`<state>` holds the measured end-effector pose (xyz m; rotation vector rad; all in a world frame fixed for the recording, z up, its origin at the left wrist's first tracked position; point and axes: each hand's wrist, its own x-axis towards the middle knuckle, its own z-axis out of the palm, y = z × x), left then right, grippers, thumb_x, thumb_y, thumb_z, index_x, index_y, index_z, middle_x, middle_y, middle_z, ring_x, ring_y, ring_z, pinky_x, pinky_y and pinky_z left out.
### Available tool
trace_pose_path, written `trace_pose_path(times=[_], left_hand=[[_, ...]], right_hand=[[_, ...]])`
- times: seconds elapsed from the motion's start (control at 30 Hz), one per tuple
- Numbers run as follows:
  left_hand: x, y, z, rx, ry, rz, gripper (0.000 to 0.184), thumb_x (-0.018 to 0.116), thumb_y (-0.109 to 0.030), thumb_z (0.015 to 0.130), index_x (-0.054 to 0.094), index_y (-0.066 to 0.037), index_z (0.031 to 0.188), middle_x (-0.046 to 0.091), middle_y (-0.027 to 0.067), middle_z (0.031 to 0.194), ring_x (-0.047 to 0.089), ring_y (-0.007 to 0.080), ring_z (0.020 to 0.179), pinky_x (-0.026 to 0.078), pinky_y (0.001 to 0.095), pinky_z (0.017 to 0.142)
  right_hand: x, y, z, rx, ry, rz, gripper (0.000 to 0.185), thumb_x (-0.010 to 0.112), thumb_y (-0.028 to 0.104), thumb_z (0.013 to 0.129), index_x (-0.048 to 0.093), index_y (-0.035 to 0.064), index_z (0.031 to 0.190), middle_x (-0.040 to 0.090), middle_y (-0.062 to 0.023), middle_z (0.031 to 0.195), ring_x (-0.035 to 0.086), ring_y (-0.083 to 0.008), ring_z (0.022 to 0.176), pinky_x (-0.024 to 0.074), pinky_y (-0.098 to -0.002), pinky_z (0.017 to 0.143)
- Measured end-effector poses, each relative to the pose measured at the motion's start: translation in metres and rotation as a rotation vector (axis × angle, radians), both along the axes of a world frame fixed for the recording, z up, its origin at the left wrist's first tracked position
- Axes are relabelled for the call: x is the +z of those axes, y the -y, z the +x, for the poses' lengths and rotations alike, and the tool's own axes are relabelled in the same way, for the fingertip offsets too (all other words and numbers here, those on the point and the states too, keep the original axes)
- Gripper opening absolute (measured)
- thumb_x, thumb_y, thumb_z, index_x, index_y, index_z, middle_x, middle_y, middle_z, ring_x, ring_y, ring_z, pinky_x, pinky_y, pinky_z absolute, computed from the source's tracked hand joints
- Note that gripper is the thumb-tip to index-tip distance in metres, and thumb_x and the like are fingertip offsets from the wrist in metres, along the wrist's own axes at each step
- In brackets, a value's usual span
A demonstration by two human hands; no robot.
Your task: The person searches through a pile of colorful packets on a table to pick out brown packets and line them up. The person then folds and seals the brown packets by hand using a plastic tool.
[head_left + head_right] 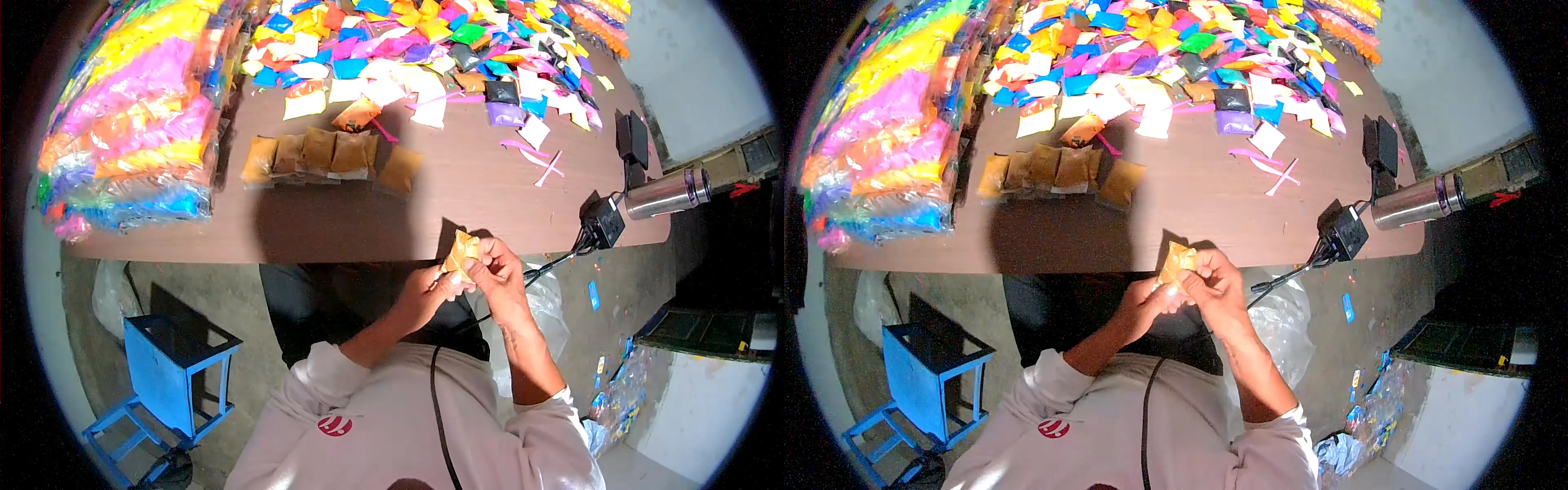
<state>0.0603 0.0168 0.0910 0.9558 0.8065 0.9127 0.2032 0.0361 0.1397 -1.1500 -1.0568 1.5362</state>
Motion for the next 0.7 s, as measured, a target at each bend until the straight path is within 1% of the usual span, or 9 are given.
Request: trace_pose_path(times=[0.03,0.13,0.23,0.27,0.33,0.47,0.6,0.67,0.7], left_hand=[[0.001,0.001,-0.001,0.000,-0.024,0.025,0.039,0.042,-0.035,0.095,0.058,0.000,0.088,0.058,0.0024,0.075,0.052,0.0107,0.069,0.044,0.0255,0.065],[-0.006,0.005,-0.004,-0.061,-0.052,0.048,0.040,0.041,-0.035,0.096,0.058,-0.001,0.085,0.059,0.0034,0.075,0.052,0.0108,0.067,0.043,0.0252,0.064],[-0.004,0.005,-0.004,-0.110,-0.043,0.107,0.041,0.040,-0.034,0.096,0.058,-0.001,0.082,0.059,0.0045,0.074,0.052,0.0111,0.066,0.043,0.0253,0.063],[-0.002,0.005,-0.003,-0.113,-0.042,0.109,0.041,0.040,-0.034,0.096,0.058,-0.001,0.082,0.059,0.0045,0.074,0.052,0.0111,0.066,0.043,0.0253,0.063],[0.003,0.006,-0.001,-0.092,0.005,0.028,0.043,0.038,-0.035,0.096,0.057,-0.001,0.079,0.058,0.0051,0.072,0.052,0.0122,0.063,0.043,0.0261,0.063],[-0.007,0.006,-0.005,-0.115,-0.027,0.046,0.046,0.036,-0.037,0.097,0.056,-0.002,0.076,0.058,0.0059,0.070,0.052,0.0127,0.061,0.043,0.0264,0.061],[0.003,0.004,-0.005,-0.057,0.026,0.006,0.047,0.035,-0.037,0.097,0.054,-0.003,0.073,0.056,0.0054,0.068,0.050,0.0121,0.060,0.042,0.0255,0.059],[0.006,0.004,-0.004,-0.042,0.057,-0.017,0.046,0.035,-0.035,0.098,0.053,-0.003,0.070,0.054,0.0044,0.066,0.049,0.0113,0.060,0.040,0.0249,0.058],[0.005,0.004,-0.004,-0.049,0.052,-0.029,0.046,0.035,-0.035,0.098,0.053,-0.003,0.070,0.055,0.0045,0.066,0.049,0.0113,0.060,0.040,0.0249,0.058]], right_hand=[[0.004,-0.002,-0.001,-0.001,0.001,0.000,0.012,0.058,0.008,0.088,0.049,0.0003,0.089,0.059,-0.0063,0.074,0.055,-0.0107,0.059,0.0441,-0.0232,0.052],[0.009,-0.004,-0.001,0.049,-0.042,-0.018,0.014,0.060,0.012,0.088,0.051,0.0001,0.088,0.060,-0.0072,0.074,0.057,-0.0117,0.059,0.0446,-0.0235,0.053],[0.005,-0.003,0.001,0.146,-0.052,-0.036,0.019,0.058,0.017,0.090,0.056,-0.0014,0.086,0.059,-0.0068,0.066,0.055,-0.0131,0.049,0.0443,-0.0244,0.044],[0.002,-0.001,-0.002,0.091,-0.059,-0.039,0.019,0.057,0.017,0.090,0.056,-0.0019,0.087,0.059,-0.0072,0.063,0.054,-0.0135,0.045,0.0428,-0.0243,0.041],[-0.001,0.001,-0.002,0.056,-0.040,-0.020,0.020,0.056,0.017,0.091,0.057,-0.0017,0.085,0.059,-0.0075,0.063,0.055,-0.0132,0.045,0.0430,-0.0239,0.041],[0.002,0.004,-0.008,-0.002,0.022,0.018,0.024,0.054,0.019,0.092,0.058,-0.0016,0.080,0.060,-0.0078,0.065,0.055,-0.0131,0.046,0.0434,-0.0238,0.042],[0.007,0.002,-0.009,0.020,-0.047,0.038,0.023,0.055,0.017,0.092,0.059,-0.0015,0.079,0.061,-0.0066,0.067,0.054,-0.0112,0.049,0.0433,-0.0235,0.043],[-0.004,0.001,-0.009,-0.049,0.132,0.153,0.019,0.057,0.015,0.091,0.060,-0.0018,0.082,0.062,-0.0049,0.070,0.054,-0.0088,0.055,0.0435,-0.0229,0.046],[-0.004,0.002,-0.008,-0.050,0.133,0.152,0.019,0.057,0.015,0.091,0.060,-0.0018,0.082,0.062,-0.0049,0.070,0.054,-0.0088,0.055,0.0435,-0.0229,0.046]])
